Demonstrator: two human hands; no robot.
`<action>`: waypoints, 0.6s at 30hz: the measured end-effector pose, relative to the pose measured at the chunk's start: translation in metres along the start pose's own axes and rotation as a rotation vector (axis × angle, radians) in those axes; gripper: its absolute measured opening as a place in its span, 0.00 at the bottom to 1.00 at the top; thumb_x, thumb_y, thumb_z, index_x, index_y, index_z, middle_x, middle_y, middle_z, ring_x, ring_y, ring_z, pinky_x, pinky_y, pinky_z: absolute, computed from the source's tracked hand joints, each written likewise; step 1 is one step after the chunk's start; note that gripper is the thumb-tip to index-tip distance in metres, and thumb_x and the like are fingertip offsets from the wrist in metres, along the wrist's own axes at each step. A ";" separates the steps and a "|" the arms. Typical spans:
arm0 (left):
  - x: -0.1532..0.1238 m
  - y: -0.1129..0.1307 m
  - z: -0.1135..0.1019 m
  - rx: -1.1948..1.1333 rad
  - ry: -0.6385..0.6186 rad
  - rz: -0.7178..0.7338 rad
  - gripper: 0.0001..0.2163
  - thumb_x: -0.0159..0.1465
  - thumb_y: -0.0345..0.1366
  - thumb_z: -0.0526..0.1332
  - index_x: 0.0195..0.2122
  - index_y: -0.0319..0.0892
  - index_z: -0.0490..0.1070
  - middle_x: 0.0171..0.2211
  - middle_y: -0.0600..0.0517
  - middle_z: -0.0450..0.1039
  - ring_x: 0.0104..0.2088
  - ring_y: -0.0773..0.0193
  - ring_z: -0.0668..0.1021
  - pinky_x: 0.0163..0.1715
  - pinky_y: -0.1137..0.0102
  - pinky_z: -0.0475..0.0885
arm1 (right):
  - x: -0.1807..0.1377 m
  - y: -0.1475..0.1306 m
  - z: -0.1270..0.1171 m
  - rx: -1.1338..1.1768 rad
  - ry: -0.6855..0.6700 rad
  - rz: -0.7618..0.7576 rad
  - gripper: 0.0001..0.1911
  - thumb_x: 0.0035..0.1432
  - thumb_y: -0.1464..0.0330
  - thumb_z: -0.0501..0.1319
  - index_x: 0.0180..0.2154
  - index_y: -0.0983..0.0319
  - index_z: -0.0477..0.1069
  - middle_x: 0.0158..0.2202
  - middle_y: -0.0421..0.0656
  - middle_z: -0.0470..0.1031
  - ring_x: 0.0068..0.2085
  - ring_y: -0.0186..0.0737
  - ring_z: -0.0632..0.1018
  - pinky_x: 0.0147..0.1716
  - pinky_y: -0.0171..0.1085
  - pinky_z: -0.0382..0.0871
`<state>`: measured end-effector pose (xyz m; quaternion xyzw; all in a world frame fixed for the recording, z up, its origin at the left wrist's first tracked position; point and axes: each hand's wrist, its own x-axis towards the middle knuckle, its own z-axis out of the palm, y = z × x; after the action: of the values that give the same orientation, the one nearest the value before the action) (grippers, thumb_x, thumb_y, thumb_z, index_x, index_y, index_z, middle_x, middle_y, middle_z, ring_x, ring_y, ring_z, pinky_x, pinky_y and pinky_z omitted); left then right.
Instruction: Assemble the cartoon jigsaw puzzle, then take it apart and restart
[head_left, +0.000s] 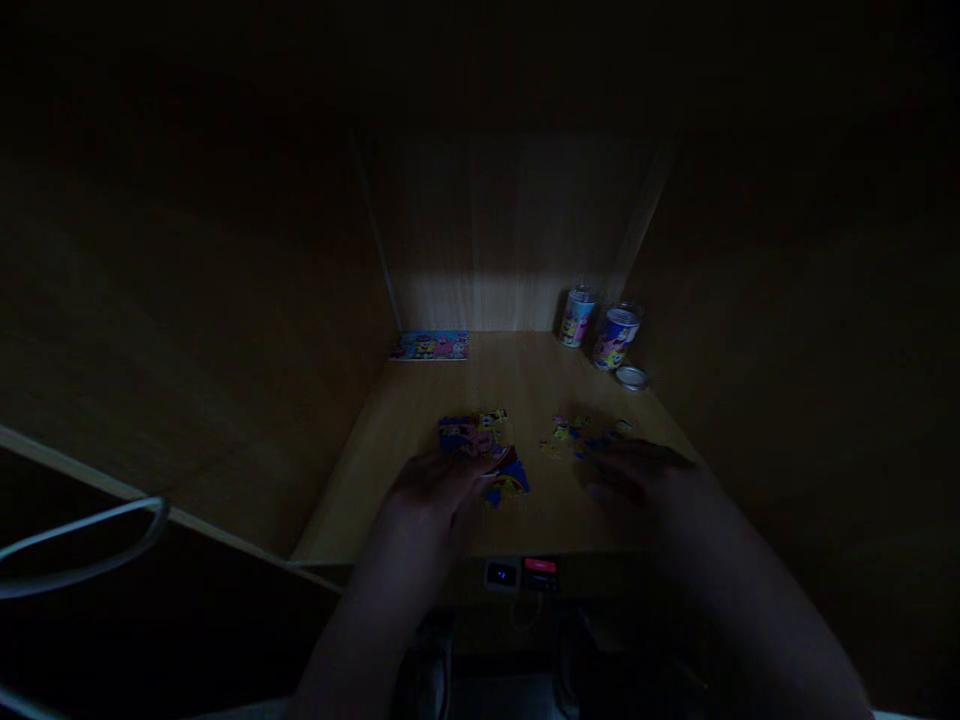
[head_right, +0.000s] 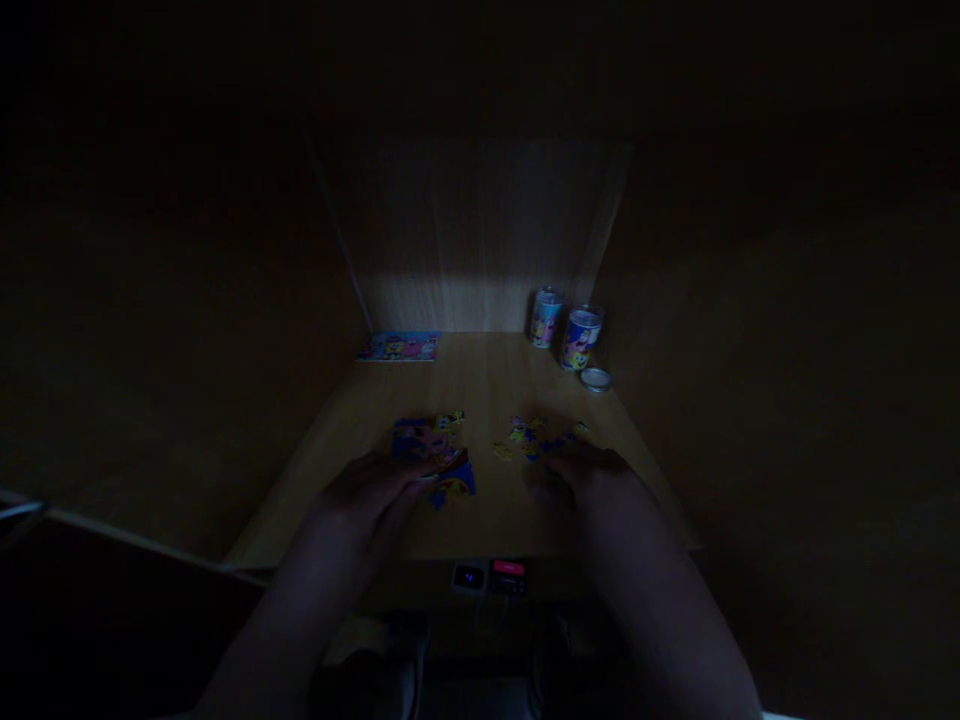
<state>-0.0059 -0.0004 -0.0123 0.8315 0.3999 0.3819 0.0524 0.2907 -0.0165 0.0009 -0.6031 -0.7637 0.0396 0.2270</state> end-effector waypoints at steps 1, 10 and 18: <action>0.000 0.003 0.002 0.008 -0.002 0.029 0.17 0.75 0.27 0.63 0.62 0.50 0.78 0.50 0.48 0.85 0.48 0.55 0.86 0.49 0.57 0.84 | -0.001 -0.009 -0.001 0.010 0.019 -0.004 0.11 0.67 0.67 0.68 0.49 0.57 0.85 0.53 0.49 0.86 0.49 0.52 0.87 0.48 0.47 0.83; -0.003 0.019 0.025 -0.026 -0.023 0.123 0.13 0.73 0.24 0.64 0.55 0.45 0.78 0.45 0.48 0.86 0.44 0.55 0.86 0.46 0.60 0.83 | 0.002 -0.067 0.003 0.362 -0.053 -0.208 0.10 0.68 0.77 0.67 0.40 0.56 0.83 0.40 0.38 0.86 0.40 0.37 0.86 0.40 0.34 0.78; -0.001 0.036 0.033 -0.061 0.015 0.024 0.08 0.73 0.30 0.69 0.51 0.46 0.77 0.43 0.50 0.85 0.43 0.57 0.87 0.43 0.64 0.84 | -0.004 -0.039 -0.019 0.291 0.079 -0.093 0.10 0.65 0.76 0.69 0.42 0.55 0.84 0.38 0.36 0.88 0.36 0.37 0.88 0.37 0.32 0.78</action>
<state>0.0383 -0.0180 -0.0221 0.8313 0.3785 0.4009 0.0699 0.2635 -0.0353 0.0297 -0.5291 -0.7674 0.1154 0.3432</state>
